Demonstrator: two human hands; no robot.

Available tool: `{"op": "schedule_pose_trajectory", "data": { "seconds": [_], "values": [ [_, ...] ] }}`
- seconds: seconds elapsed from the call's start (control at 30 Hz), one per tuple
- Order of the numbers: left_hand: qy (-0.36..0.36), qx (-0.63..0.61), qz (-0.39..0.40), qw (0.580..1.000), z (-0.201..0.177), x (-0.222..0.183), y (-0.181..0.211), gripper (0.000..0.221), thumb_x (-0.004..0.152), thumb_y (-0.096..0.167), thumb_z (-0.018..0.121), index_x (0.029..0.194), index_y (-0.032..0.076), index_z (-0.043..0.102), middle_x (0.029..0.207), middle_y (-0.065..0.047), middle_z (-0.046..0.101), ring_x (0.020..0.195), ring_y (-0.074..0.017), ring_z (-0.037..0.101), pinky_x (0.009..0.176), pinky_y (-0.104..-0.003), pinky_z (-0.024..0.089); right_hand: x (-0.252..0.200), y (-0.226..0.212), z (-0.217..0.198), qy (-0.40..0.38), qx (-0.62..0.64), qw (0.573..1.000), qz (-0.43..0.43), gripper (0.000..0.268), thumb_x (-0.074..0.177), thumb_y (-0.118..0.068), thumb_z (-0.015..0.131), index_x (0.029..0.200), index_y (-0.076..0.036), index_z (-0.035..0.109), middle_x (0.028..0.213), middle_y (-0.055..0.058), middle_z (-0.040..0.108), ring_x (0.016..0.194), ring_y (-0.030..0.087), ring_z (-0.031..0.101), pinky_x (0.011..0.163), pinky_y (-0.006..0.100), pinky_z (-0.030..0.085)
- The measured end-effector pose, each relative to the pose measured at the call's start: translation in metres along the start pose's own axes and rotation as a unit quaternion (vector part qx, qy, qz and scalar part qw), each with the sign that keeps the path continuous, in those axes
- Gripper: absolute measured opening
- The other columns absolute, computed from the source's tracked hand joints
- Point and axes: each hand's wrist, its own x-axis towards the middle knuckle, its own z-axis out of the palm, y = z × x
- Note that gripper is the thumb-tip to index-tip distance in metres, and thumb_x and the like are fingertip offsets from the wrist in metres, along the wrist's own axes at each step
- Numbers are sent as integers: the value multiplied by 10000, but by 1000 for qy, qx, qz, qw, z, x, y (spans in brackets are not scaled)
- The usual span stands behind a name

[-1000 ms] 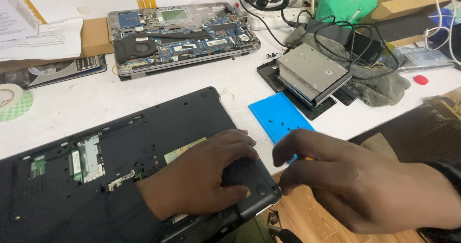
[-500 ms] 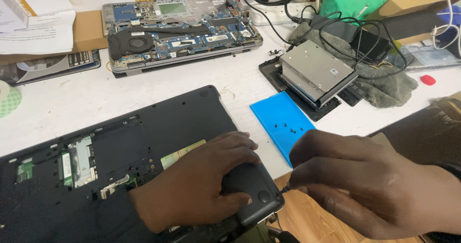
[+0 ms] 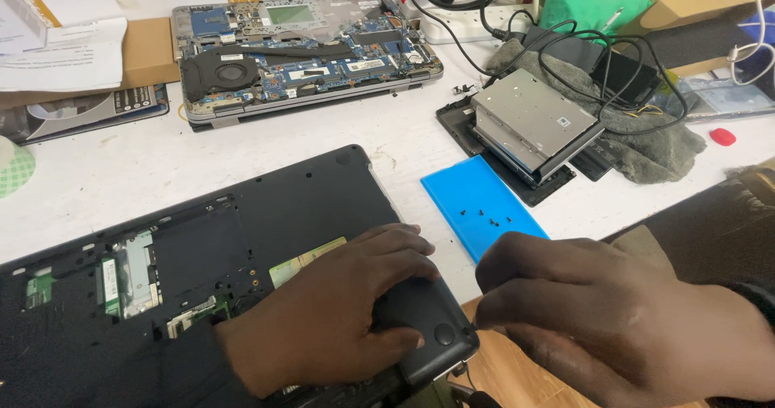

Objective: Disassembling a laptop by removing multiple screws from the internal base and components using a manual screwdriver.

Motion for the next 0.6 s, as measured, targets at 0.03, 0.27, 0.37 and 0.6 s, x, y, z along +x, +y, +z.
{"op": "schedule_pose_trajectory", "data": {
  "seconds": [0.03, 0.27, 0.37, 0.6],
  "values": [
    [-3, 0, -2, 1000, 0, -1, -1, 553, 824, 369, 716, 1292, 84, 643, 1465, -178, 590, 1468, -391, 434, 1100, -579, 382, 1, 1, 2, -1, -2, 1000, -13, 307, 1048, -261, 432, 1138, -90, 671, 1029, 138, 608, 787, 299, 657, 614, 411, 507],
    [-5, -4, -12, 1000, -1, 0, 2, 550, 816, 357, 719, 1283, 75, 651, 1463, -166, 600, 1470, -377, 438, 1092, -577, 388, -9, 4, 1, -21, 15, 998, 54, 318, 1019, -293, 512, 1273, -220, 688, 1204, 96, 657, 879, 287, 733, 610, 573, 515],
    [-9, -4, -21, 1000, -1, 1, 2, 553, 804, 338, 723, 1287, 79, 648, 1465, -165, 599, 1463, -368, 446, 1088, -568, 390, -4, 2, 1, 10, -17, 1000, 9, 307, 1030, -289, 473, 1168, -145, 707, 1074, 123, 657, 720, 294, 686, 577, 472, 482],
    [-19, -7, -18, 1000, -2, 0, 1, 561, 843, 393, 685, 1311, 87, 637, 1495, -166, 574, 1489, -381, 409, 1085, -594, 379, -7, 2, 2, -8, 11, 999, 39, 290, 1026, -281, 498, 1211, -196, 705, 1136, 107, 657, 790, 288, 706, 599, 538, 465]
  ]
}}
